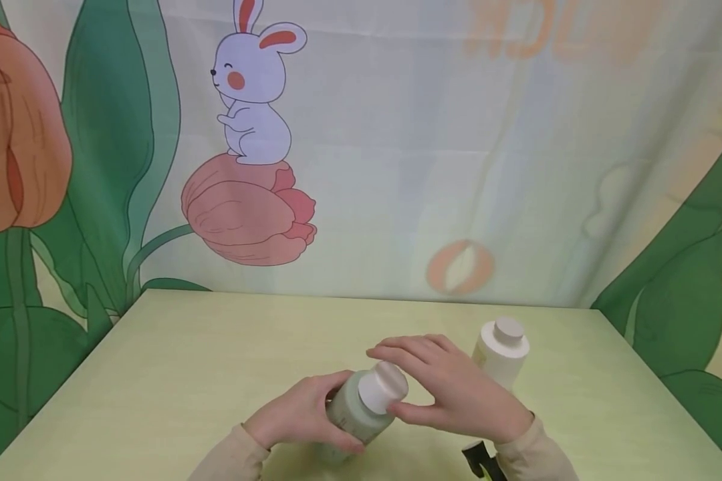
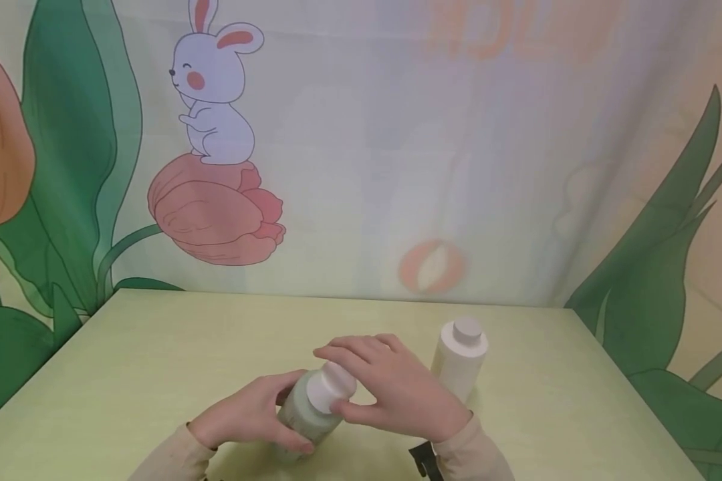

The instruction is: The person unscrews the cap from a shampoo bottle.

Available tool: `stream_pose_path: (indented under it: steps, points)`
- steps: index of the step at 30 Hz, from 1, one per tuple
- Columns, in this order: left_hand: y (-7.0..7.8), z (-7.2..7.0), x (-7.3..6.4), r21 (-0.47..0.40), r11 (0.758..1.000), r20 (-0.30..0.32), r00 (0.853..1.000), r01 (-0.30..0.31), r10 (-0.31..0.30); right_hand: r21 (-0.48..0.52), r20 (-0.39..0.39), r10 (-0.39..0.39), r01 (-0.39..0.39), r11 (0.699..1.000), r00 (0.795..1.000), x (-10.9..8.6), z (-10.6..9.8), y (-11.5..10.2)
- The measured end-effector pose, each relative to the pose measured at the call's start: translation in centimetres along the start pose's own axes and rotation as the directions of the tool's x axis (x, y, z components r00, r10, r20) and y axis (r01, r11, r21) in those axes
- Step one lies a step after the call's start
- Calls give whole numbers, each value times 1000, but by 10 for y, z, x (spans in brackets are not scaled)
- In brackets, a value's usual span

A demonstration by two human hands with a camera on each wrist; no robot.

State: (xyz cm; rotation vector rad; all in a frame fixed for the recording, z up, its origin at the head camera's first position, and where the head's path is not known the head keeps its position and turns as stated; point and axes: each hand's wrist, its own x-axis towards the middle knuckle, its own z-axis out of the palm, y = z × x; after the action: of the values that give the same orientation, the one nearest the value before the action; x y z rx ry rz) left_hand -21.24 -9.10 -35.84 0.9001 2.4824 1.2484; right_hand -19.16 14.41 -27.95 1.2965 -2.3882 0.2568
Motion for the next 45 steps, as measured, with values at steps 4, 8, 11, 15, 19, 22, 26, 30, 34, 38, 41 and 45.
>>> stream_pose_path:
  steps: [4, 8, 11, 15, 19, 22, 26, 30, 34, 38, 41, 45]
  points:
    - [-1, 0, 0, 6, 1000, -1, 1000, 1, -1, -18, -15, 54, -54, 998, 998, 0, 2, 0]
    - [-2, 0, 0, -2, 1000, 6, 1000, 10, -10, -1, -18, 8, -8, 1000, 1000, 1, 4, 0]
    - [-2, -1, 0, -14, 1000, 9, 1000, 14, -14, 27, -4, -58, 58, 998, 998, 0, 2, 1]
    - [-2, 0, -1, -18, 1000, 3, 1000, 17, -17, 68, 20, -100, 98, 993, 995, 1, 1, 1]
    - [-1, 0, -1, -20, 1000, 3, 1000, 18, -18, 89, 35, -11, 8, 996, 999, 2, 1, -1]
    - [-1, 0, -1, -21, 1000, 6, 1000, 17, -17, 71, 32, 82, -84, 994, 996, 3, 2, -2]
    - [0, 0, -1, -16, 1000, 5, 1000, 14, -14, 33, 8, 80, -80, 996, 997, 2, 5, -2]
    - [1, 0, -1, -15, 1000, 6, 1000, 17, -17, 65, 0, -23, 23, 998, 1000, 2, 5, -2]
    - [2, -1, -1, -10, 1000, 15, 1000, 23, -23, 138, 14, -150, 146, 980, 989, 5, 3, -2]
    - [3, -2, -1, -12, 1000, 19, 1000, 24, -24, 153, 27, -178, 172, 973, 984, 6, 1, -2]
    - [4, -1, -1, -20, 1000, 18, 1000, 19, -19, 133, 26, -105, 100, 986, 994, 4, 1, -2]
    - [3, 0, -2, -32, 999, 17, 1000, 18, -17, 87, 24, 4, -6, 996, 1000, 2, 2, -2]
